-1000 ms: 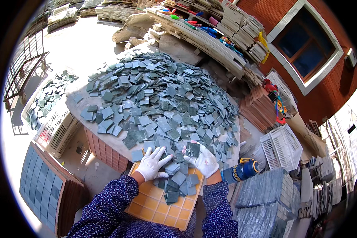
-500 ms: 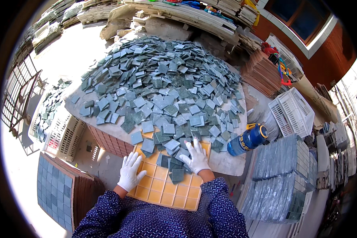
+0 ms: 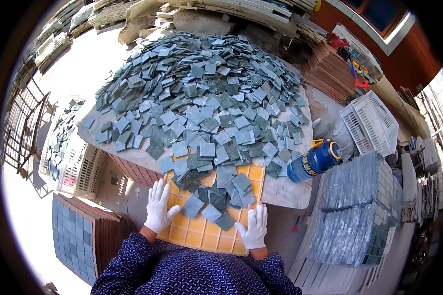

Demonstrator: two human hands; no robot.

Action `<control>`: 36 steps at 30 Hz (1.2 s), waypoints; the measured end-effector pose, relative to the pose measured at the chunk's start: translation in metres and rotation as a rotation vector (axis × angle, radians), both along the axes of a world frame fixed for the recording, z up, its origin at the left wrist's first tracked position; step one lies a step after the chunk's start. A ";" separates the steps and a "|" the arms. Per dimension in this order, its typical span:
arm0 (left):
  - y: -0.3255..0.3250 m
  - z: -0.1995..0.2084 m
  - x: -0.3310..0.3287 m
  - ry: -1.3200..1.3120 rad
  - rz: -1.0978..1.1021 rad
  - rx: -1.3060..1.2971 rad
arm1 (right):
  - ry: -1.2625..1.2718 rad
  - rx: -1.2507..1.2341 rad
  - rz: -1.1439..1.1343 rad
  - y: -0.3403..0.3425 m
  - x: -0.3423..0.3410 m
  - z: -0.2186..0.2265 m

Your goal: The person places small green tiles into a square grid frame, pressing them into place. They flip the frame to reveal a completed tile sheet and continue arranging tiles from a large pile on the table.

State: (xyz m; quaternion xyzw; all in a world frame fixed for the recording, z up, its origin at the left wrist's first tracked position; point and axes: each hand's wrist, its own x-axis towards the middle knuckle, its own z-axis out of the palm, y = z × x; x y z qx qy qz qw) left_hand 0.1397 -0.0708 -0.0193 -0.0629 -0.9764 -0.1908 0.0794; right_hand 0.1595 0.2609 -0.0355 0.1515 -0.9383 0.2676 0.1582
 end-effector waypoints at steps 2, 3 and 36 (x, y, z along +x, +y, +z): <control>-0.010 -0.013 -0.005 0.003 -0.021 0.164 | -0.148 -0.080 -0.152 0.008 -0.006 -0.009; -0.012 -0.018 -0.006 0.003 -0.032 0.246 | -0.132 -0.117 -0.148 0.008 -0.007 -0.015; -0.011 0.002 -0.078 0.211 0.160 0.179 | -0.215 -0.012 -0.054 -0.001 -0.024 0.030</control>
